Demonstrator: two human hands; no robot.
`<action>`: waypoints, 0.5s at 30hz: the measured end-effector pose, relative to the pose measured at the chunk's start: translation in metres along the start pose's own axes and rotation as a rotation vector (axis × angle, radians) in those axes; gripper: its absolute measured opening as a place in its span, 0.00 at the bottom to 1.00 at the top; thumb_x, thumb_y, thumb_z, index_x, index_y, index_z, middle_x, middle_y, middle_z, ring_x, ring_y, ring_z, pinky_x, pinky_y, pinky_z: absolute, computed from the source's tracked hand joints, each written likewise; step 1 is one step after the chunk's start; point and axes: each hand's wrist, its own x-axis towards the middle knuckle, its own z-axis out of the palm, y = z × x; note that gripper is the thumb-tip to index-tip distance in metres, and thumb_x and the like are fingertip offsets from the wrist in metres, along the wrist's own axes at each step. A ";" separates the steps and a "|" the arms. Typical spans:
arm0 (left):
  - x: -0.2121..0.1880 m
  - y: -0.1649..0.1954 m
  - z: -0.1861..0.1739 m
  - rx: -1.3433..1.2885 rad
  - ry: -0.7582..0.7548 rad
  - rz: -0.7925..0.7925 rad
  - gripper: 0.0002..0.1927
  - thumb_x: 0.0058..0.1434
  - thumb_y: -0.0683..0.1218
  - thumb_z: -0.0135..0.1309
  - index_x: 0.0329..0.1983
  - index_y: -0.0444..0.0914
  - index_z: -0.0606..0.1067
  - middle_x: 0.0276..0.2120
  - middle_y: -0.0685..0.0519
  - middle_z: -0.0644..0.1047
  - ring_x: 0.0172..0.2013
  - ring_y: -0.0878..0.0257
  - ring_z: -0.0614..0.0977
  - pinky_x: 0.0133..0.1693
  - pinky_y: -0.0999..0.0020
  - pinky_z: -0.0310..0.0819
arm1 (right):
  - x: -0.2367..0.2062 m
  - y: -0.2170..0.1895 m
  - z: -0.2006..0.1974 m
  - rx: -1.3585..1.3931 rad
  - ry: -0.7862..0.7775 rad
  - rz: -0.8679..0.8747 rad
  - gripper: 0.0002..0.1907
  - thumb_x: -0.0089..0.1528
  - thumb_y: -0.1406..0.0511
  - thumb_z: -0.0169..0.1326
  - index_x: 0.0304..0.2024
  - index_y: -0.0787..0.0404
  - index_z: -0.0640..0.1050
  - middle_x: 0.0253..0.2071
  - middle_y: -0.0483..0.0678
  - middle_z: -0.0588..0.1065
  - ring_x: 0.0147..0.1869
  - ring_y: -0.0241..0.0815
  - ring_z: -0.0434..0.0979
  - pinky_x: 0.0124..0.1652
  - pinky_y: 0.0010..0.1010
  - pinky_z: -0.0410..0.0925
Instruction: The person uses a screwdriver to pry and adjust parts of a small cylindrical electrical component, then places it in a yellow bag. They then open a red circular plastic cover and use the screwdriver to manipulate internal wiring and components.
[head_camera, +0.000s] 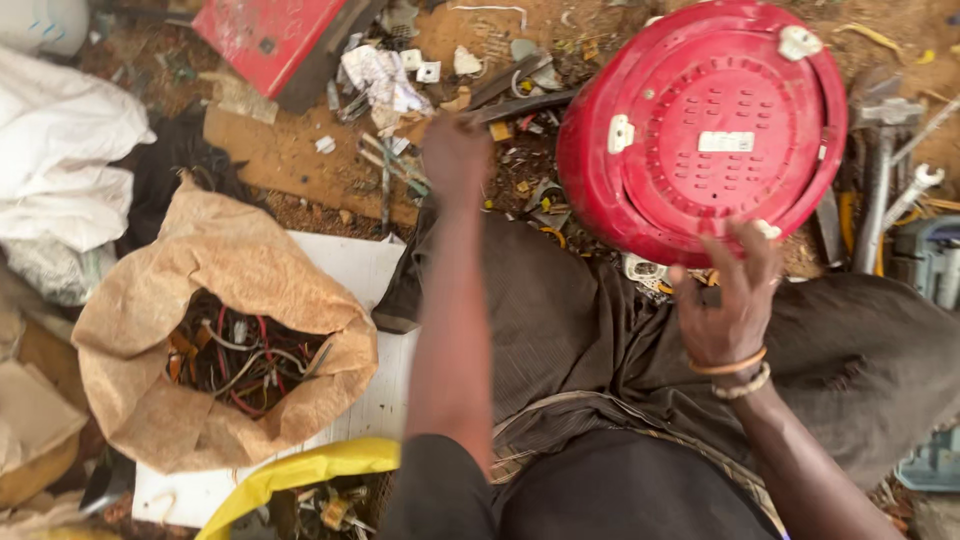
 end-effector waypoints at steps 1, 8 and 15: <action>0.011 -0.022 0.001 0.107 -0.245 -0.156 0.21 0.63 0.60 0.58 0.43 0.38 0.79 0.37 0.45 0.82 0.38 0.52 0.84 0.40 0.54 0.79 | -0.010 -0.001 -0.003 -0.005 -0.031 0.012 0.23 0.63 0.66 0.66 0.60 0.60 0.77 0.70 0.56 0.66 0.79 0.62 0.61 0.76 0.56 0.60; 0.006 -0.076 0.032 0.216 -0.266 -0.139 0.13 0.69 0.50 0.53 0.46 0.35 0.78 0.35 0.42 0.81 0.37 0.47 0.84 0.39 0.50 0.78 | -0.041 0.003 -0.015 0.100 -0.034 0.130 0.14 0.62 0.66 0.65 0.50 0.60 0.81 0.61 0.54 0.74 0.69 0.56 0.72 0.67 0.48 0.66; -0.017 0.022 0.004 -0.443 0.277 0.398 0.18 0.80 0.48 0.51 0.60 0.27 0.71 0.51 0.40 0.79 0.50 0.47 0.83 0.51 0.57 0.78 | -0.040 0.032 -0.053 0.267 -0.022 0.333 0.11 0.64 0.65 0.63 0.48 0.59 0.81 0.54 0.51 0.79 0.57 0.49 0.81 0.55 0.38 0.73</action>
